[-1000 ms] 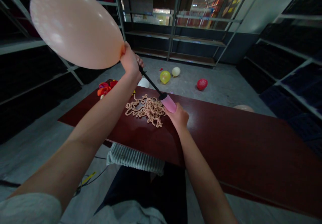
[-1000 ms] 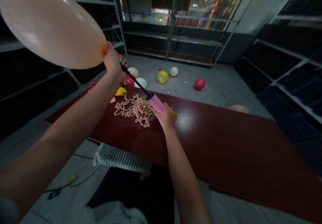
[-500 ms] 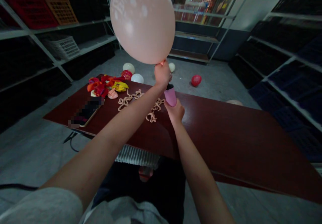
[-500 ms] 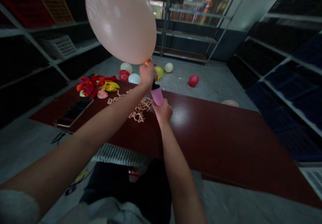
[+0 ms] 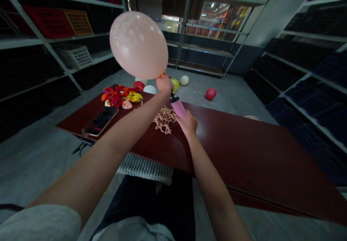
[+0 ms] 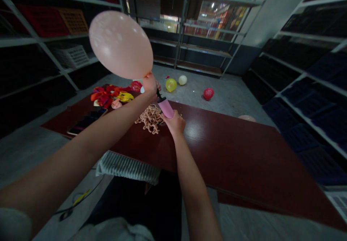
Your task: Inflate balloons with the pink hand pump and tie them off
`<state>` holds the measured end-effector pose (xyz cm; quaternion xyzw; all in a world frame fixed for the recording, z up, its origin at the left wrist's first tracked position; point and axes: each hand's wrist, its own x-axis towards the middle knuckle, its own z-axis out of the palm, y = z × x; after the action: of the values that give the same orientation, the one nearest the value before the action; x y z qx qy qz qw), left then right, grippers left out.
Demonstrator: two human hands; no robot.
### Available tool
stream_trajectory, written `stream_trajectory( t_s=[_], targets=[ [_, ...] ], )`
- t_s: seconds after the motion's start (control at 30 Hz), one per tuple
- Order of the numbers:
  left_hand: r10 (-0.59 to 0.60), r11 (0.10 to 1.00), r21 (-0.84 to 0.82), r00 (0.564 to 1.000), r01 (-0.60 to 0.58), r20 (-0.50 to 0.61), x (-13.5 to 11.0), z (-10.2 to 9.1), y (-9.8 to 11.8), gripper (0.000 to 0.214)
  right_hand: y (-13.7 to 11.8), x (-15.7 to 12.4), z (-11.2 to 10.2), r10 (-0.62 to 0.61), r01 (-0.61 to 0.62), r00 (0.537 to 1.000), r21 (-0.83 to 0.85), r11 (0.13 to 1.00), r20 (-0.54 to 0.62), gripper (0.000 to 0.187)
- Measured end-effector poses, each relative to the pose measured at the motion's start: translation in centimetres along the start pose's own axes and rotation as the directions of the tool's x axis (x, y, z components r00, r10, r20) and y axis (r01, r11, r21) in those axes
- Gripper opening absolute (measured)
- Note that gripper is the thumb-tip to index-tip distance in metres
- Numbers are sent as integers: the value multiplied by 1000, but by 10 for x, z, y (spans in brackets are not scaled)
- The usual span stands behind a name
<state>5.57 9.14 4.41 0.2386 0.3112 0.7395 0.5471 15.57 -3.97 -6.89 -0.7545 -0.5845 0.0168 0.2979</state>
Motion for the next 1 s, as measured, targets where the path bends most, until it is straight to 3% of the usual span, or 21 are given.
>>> stream_trajectory(
  t_s=[0.13, 0.33, 0.43, 0.53, 0.63, 0.73, 1.0],
  targets=[
    [52, 995, 92, 995, -44, -87, 6, -2, 33, 41, 0, -4, 1, -75, 74, 997, -33, 997, -28, 49],
    [102, 991, 99, 993, -95, -63, 15, -6, 94, 48, 0, -8, 4, -163, 163, 984, -12, 987, -72, 42],
    [156, 985, 69, 987, -157, 22, 10, 2, 116, 51, 2, -7, 7, -189, 193, 980, 55, 980, -62, 41],
    [185, 981, 24, 966, -192, 178, -2, 19, 122, 53, 6, -5, 8, -182, 189, 981, 123, 974, -70, 43],
    [155, 987, -6, 955, -159, 255, -10, 35, 110, 54, 10, -3, 8, -110, 121, 991, 163, 979, -75, 43],
    [108, 994, -26, 952, -105, 285, -12, 44, 82, 54, 12, -1, 8, -26, 36, 998, 173, 984, -62, 42],
    [-35, 992, 125, 944, -6, 328, -42, 32, -7, 58, 12, 3, 7, 77, -66, 996, 207, 976, -47, 39]
  ],
)
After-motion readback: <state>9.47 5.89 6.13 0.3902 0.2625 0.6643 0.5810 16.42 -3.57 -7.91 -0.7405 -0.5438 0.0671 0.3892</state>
